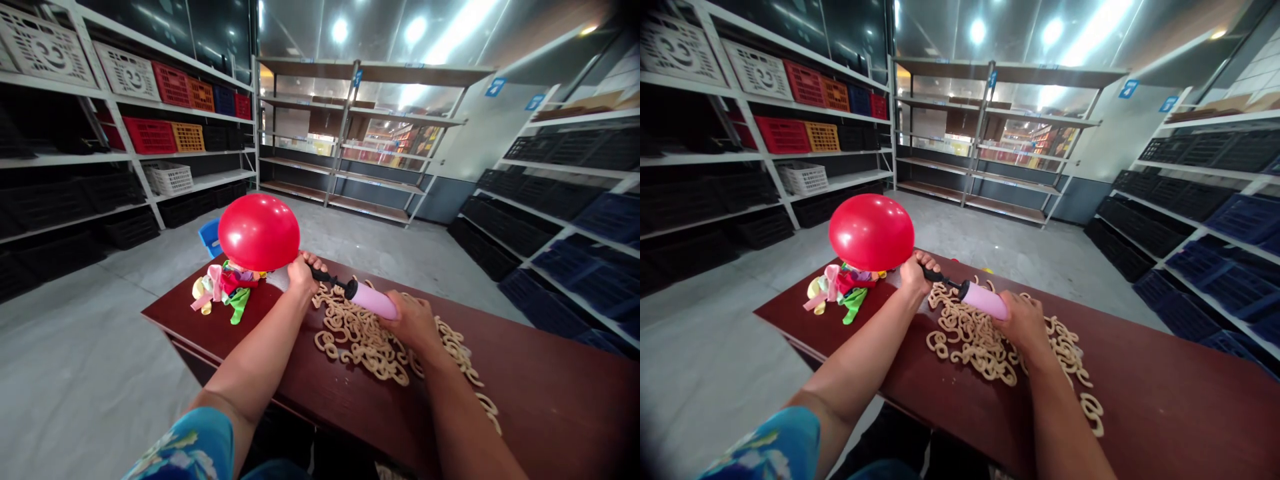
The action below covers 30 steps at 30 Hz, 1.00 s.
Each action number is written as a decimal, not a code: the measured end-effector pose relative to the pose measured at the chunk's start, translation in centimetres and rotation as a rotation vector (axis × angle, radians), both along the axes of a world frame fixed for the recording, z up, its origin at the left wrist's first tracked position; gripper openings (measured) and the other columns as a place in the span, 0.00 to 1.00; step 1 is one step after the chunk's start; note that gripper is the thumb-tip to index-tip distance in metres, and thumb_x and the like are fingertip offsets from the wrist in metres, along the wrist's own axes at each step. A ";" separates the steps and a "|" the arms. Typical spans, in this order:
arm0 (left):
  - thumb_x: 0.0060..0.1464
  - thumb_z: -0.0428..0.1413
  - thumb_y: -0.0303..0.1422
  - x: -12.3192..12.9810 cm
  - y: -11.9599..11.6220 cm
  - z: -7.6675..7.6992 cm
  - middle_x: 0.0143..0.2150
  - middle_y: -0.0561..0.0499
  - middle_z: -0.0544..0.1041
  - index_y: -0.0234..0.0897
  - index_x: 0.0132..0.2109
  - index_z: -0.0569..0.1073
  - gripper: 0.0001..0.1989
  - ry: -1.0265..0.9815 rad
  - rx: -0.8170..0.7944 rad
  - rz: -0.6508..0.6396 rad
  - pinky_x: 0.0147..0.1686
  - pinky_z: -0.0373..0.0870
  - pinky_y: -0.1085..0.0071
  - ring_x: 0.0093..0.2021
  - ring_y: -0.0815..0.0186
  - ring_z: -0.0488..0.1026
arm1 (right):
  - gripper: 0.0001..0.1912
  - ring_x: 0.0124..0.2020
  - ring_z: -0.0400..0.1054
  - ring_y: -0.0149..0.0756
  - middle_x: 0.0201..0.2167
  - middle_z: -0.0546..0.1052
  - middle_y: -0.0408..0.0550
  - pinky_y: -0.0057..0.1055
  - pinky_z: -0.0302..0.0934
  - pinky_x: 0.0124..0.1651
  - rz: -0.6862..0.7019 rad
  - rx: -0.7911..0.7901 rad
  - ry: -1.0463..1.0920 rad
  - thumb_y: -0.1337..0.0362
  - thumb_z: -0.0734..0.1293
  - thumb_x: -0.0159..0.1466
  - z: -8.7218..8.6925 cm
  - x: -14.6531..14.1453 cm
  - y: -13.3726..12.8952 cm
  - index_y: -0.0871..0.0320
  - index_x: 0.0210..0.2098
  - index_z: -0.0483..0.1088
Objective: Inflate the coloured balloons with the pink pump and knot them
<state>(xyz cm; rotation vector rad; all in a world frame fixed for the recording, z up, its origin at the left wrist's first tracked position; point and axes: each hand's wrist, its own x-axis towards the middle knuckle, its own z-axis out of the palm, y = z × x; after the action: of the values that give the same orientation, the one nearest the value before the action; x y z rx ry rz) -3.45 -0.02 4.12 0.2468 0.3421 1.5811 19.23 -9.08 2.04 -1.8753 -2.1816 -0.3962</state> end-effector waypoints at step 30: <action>0.43 0.45 0.20 3.9 -3.3 -1.2 0.18 0.58 0.51 0.37 0.24 0.53 0.09 0.006 0.010 -0.118 0.19 0.53 0.75 0.16 0.75 0.53 | 0.30 0.50 0.57 0.44 0.56 0.62 0.48 0.41 0.46 0.53 0.208 0.100 -0.045 0.55 0.60 0.61 2.2 -6.6 -2.8 0.48 0.61 0.49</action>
<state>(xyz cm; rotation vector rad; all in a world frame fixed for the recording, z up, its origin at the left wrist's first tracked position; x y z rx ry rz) 0.45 -3.28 2.97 0.2746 0.3192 1.4667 12.64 -11.89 4.21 -1.5839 -2.3116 -0.5003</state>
